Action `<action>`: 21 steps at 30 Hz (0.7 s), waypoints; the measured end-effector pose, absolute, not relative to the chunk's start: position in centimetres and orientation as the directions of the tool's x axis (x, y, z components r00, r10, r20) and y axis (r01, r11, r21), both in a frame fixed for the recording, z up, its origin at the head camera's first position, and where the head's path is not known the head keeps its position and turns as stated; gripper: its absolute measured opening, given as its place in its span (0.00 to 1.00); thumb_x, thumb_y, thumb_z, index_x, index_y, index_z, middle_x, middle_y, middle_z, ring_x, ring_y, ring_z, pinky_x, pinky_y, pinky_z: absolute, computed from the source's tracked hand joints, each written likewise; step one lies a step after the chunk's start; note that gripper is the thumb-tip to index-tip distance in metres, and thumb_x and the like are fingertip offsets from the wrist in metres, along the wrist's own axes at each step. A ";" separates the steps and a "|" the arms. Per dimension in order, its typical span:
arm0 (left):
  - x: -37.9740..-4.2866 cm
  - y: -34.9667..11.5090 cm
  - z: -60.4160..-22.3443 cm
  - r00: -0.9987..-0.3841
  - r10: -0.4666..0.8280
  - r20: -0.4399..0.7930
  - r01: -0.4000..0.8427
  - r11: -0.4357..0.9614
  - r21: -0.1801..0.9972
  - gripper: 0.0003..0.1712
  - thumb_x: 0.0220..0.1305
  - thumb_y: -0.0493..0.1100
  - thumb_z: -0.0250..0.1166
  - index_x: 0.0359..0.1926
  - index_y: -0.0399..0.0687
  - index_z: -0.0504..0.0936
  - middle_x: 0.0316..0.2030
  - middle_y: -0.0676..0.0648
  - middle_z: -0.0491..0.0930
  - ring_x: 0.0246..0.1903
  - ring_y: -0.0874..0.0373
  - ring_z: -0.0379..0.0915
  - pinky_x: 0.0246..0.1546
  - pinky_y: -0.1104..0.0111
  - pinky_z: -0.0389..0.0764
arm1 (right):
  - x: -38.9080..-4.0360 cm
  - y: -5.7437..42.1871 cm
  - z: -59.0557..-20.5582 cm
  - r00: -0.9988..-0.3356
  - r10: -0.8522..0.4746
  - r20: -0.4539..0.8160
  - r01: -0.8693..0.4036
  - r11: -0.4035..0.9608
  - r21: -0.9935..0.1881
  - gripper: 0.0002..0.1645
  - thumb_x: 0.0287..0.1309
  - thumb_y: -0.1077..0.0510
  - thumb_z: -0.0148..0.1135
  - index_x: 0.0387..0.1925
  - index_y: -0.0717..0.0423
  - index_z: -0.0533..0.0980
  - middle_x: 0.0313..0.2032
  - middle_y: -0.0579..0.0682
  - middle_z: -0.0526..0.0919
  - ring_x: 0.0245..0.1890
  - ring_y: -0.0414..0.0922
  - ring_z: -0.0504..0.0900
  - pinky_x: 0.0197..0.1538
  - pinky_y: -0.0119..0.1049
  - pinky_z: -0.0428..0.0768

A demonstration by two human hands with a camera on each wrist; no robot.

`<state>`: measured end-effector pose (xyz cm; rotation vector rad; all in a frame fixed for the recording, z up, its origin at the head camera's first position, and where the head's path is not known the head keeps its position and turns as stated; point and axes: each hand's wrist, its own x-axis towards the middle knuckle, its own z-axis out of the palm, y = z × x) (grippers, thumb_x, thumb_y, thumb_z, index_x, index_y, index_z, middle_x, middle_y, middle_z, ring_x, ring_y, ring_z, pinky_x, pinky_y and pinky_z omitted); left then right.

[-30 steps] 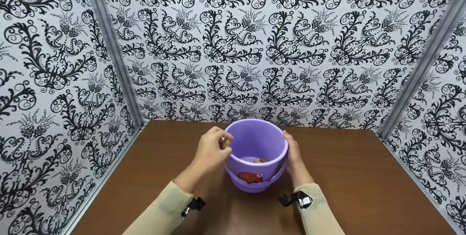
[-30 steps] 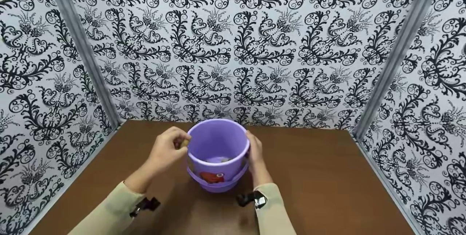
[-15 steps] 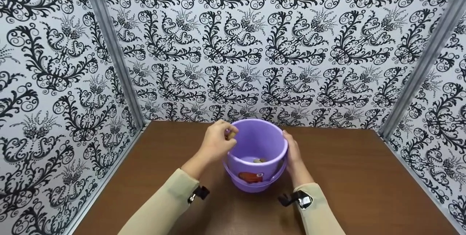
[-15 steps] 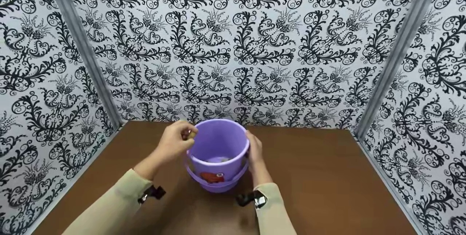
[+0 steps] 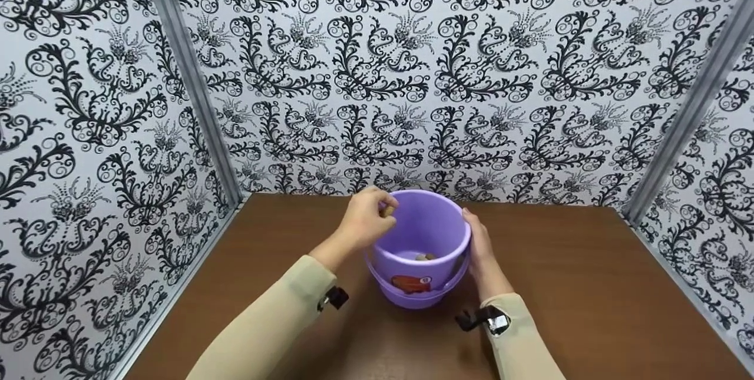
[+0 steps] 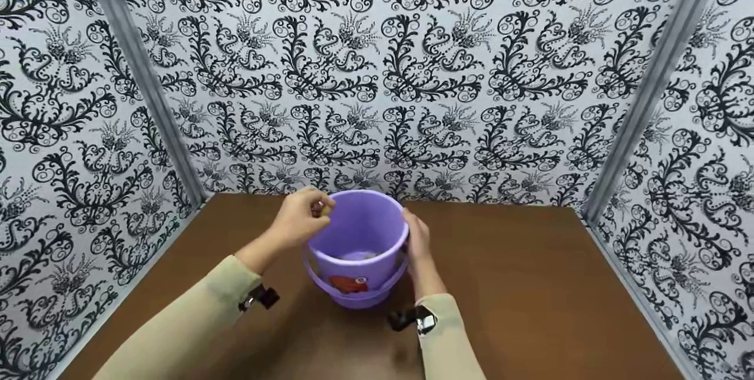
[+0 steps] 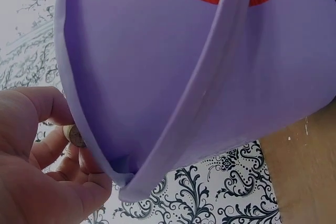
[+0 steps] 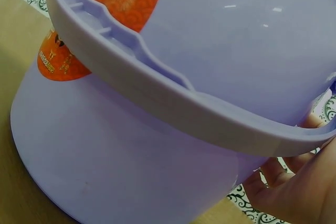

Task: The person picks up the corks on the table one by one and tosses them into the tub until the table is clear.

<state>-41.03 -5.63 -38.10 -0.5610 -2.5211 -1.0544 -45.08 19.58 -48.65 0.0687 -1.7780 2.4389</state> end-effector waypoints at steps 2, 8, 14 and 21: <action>-41.1 -5.3 -37.9 -0.867 0.227 0.444 0.475 0.647 0.597 0.13 0.49 0.27 0.67 0.36 0.43 0.88 0.40 0.47 0.81 0.39 0.58 0.77 0.40 0.71 0.85 | -45.0 19.6 -48.7 -0.992 0.074 0.106 -0.123 -0.291 -0.949 0.28 0.80 0.45 0.45 0.56 0.58 0.84 0.44 0.49 0.88 0.44 0.47 0.84 0.52 0.39 0.83; -41.5 -4.1 -36.8 -0.877 0.284 0.388 0.473 0.655 0.589 0.13 0.52 0.28 0.68 0.39 0.43 0.88 0.40 0.47 0.80 0.42 0.56 0.76 0.44 0.70 0.85 | -45.2 20.0 -48.3 -0.988 0.086 0.127 -0.146 -0.274 -0.951 0.28 0.81 0.45 0.46 0.58 0.59 0.84 0.45 0.48 0.88 0.46 0.46 0.84 0.53 0.38 0.82; -42.1 -3.6 -35.9 -0.869 0.387 0.309 0.495 0.665 0.559 0.16 0.54 0.28 0.68 0.44 0.41 0.91 0.41 0.47 0.82 0.43 0.56 0.79 0.47 0.70 0.86 | -45.2 20.0 -48.2 -0.987 0.086 0.135 -0.154 -0.274 -0.949 0.27 0.81 0.47 0.46 0.60 0.59 0.82 0.46 0.46 0.88 0.47 0.45 0.83 0.54 0.37 0.82; -42.4 -3.3 -34.7 -0.856 0.470 0.215 0.506 0.678 0.533 0.19 0.56 0.29 0.67 0.50 0.42 0.90 0.43 0.48 0.84 0.44 0.56 0.81 0.48 0.70 0.87 | -45.1 19.8 -48.5 -0.988 0.083 0.130 -0.148 -0.275 -0.950 0.27 0.81 0.47 0.45 0.59 0.57 0.83 0.46 0.45 0.87 0.47 0.44 0.83 0.54 0.37 0.81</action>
